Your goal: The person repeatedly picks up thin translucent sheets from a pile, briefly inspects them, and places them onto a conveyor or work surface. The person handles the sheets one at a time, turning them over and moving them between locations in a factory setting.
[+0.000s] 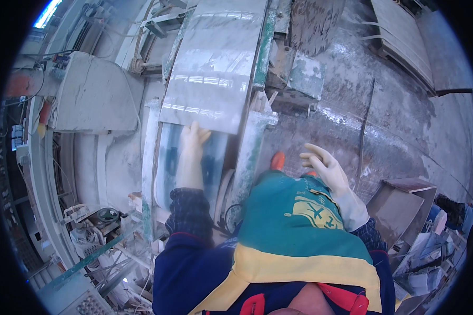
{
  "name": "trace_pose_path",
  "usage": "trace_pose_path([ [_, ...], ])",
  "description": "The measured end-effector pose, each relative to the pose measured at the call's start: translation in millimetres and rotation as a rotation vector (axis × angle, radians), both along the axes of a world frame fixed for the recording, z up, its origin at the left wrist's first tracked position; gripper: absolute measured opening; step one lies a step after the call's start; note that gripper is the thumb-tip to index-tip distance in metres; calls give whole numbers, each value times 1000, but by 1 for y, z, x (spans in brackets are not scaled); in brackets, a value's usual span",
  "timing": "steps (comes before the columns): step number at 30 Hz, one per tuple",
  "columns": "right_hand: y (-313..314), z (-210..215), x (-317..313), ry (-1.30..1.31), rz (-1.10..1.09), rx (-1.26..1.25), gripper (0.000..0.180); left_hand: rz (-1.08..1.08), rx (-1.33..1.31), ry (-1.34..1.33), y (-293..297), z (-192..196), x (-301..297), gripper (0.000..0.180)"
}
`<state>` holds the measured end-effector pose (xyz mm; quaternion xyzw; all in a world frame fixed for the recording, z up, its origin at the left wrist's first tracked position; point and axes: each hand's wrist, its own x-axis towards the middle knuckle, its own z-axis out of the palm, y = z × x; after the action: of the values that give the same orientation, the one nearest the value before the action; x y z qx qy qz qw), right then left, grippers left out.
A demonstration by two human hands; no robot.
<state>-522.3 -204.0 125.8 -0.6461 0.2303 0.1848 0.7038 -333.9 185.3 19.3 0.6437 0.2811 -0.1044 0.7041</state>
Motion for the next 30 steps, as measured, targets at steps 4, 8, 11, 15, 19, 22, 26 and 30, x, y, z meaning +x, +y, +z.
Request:
trace_pose_path([
  [4,12,-5,9,-5,76,-4,45,37,-10,-15,-10,4,-3,26],
  [8,38,-11,31,-10,249,-46,46,24,-81,19,-8,4,-4,27],
  [11,58,-7,45,1,347,-82,47,2,-98,25,-5,4,-2,25],
  [15,66,8,49,50,383,-88,47,51,-87,51,-10,6,0,24],
  [19,65,12,45,129,331,23,47,68,-66,34,-15,8,-1,27],
  [22,70,4,45,156,376,-9,48,-42,0,90,-5,9,2,30],
  [26,75,-5,50,3,563,-259,47,-457,406,230,22,14,19,41],
  [30,63,0,46,-57,545,-361,47,-700,830,109,36,30,32,51],
])
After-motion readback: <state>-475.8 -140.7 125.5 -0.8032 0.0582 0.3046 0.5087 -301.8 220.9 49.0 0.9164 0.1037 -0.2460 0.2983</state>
